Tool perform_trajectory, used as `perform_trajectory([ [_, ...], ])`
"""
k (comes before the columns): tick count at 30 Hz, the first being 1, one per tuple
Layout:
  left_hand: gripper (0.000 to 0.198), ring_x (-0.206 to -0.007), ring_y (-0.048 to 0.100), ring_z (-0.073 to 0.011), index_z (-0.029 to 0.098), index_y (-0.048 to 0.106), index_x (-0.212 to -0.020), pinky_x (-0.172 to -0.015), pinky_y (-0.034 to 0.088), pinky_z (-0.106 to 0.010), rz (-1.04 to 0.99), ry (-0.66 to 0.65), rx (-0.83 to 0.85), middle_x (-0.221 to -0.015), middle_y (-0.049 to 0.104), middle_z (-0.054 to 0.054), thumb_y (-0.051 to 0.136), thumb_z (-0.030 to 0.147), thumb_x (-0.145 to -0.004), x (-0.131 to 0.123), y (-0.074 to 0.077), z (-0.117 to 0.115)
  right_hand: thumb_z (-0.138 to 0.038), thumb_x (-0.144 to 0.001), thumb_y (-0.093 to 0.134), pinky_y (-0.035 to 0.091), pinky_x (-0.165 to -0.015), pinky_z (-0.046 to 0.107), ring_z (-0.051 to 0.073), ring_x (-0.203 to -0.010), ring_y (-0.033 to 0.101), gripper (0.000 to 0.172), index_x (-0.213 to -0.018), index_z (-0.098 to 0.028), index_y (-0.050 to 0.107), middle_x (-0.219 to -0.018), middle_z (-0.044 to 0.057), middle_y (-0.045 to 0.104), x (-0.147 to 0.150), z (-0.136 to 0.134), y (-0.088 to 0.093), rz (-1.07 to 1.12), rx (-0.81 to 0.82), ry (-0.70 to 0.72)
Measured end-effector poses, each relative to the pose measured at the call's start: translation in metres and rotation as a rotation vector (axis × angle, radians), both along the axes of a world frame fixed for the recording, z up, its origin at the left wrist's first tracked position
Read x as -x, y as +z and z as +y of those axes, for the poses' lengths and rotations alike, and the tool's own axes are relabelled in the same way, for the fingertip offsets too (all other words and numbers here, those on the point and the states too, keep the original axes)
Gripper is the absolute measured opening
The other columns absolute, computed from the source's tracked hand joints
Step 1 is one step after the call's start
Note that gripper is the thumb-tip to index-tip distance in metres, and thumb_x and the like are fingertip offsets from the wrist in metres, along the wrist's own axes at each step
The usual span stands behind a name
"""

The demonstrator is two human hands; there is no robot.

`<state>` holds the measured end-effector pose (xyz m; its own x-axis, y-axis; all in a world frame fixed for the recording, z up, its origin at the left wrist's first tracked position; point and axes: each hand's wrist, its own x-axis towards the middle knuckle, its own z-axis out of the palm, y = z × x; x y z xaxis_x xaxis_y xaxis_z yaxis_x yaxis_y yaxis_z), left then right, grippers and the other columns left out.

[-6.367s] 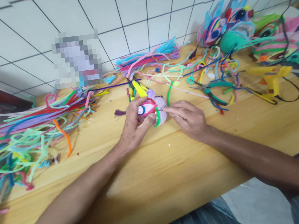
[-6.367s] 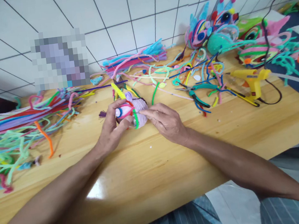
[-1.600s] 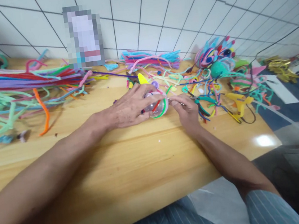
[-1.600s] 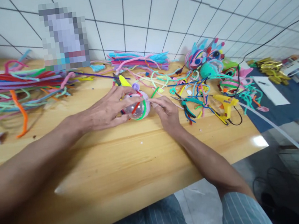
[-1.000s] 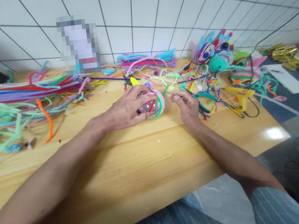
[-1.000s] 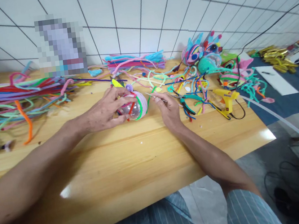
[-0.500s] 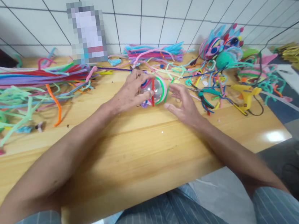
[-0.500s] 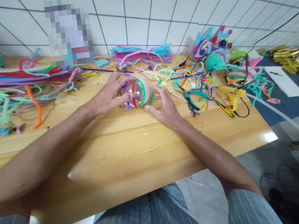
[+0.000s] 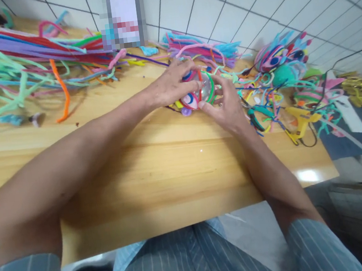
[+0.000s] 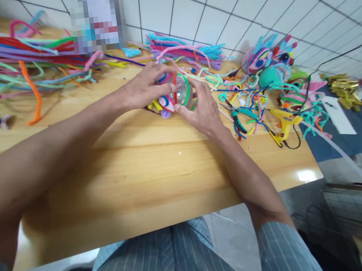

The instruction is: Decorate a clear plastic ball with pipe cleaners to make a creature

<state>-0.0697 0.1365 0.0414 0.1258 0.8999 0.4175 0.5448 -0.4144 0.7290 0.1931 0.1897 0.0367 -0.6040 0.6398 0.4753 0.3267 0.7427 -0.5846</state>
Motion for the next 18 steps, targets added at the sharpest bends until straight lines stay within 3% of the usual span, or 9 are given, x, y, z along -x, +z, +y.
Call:
perform_trajectory([
  [3, 0.048, -0.148, 0.057, -0.0376, 0.034, 0.078, -0.135, -0.130, 0.046, -0.063, -0.002, 0.000, 0.008, -0.143, 0.078, -0.005, 0.074, 0.062, -0.096, -0.001, 0.005, 0.007, -0.072, -0.090, 0.091, 0.068, -0.111, 0.065, 0.041, -0.144, 0.068, 0.072, -0.148, -0.034, 0.069, -0.150, 0.011, 0.073, 0.002, 0.005, 0.003, 0.007, 0.041, -0.018],
  [8, 0.048, -0.136, 0.059, -0.0288, 0.028, 0.076, -0.138, -0.129, 0.048, -0.053, 0.042, -0.012, 0.071, -0.145, 0.080, 0.001, 0.071, 0.059, -0.101, -0.005, 0.020, 0.001, -0.070, -0.088, 0.095, 0.070, -0.108, 0.061, 0.039, -0.139, 0.072, 0.070, -0.144, -0.034, 0.071, -0.148, 0.011, 0.076, 0.000, 0.011, 0.004, 0.007, 0.063, -0.021],
  [14, 0.052, -0.143, 0.061, -0.0309, 0.015, 0.074, -0.146, -0.128, 0.046, -0.047, 0.096, 0.068, 0.147, -0.155, 0.073, -0.008, 0.069, 0.041, -0.101, -0.012, 0.032, -0.009, -0.061, -0.098, 0.087, 0.069, -0.106, 0.045, 0.033, -0.133, 0.075, 0.065, -0.150, -0.029, 0.066, -0.156, 0.014, 0.073, -0.001, 0.008, 0.007, -0.111, -0.039, -0.037],
  [16, 0.051, -0.140, 0.062, -0.0322, 0.019, 0.076, -0.143, -0.128, 0.046, -0.049, 0.056, 0.067, 0.143, -0.154, 0.072, -0.008, 0.071, 0.041, -0.097, -0.012, 0.030, -0.009, -0.057, -0.097, 0.088, 0.070, -0.108, 0.050, 0.035, -0.137, 0.074, 0.066, -0.153, -0.032, 0.064, -0.158, 0.013, 0.072, -0.001, 0.005, 0.010, -0.148, -0.093, -0.043],
  [18, 0.040, -0.132, 0.062, -0.0334, 0.027, 0.081, -0.126, -0.126, 0.046, -0.050, -0.101, 0.052, 0.152, -0.142, 0.076, -0.005, 0.079, 0.040, -0.088, -0.012, 0.029, -0.008, -0.054, -0.094, 0.088, 0.072, -0.107, 0.058, 0.039, -0.135, 0.075, 0.070, -0.156, -0.035, 0.062, -0.158, 0.012, 0.072, -0.001, 0.002, 0.013, -0.171, -0.143, -0.032],
])
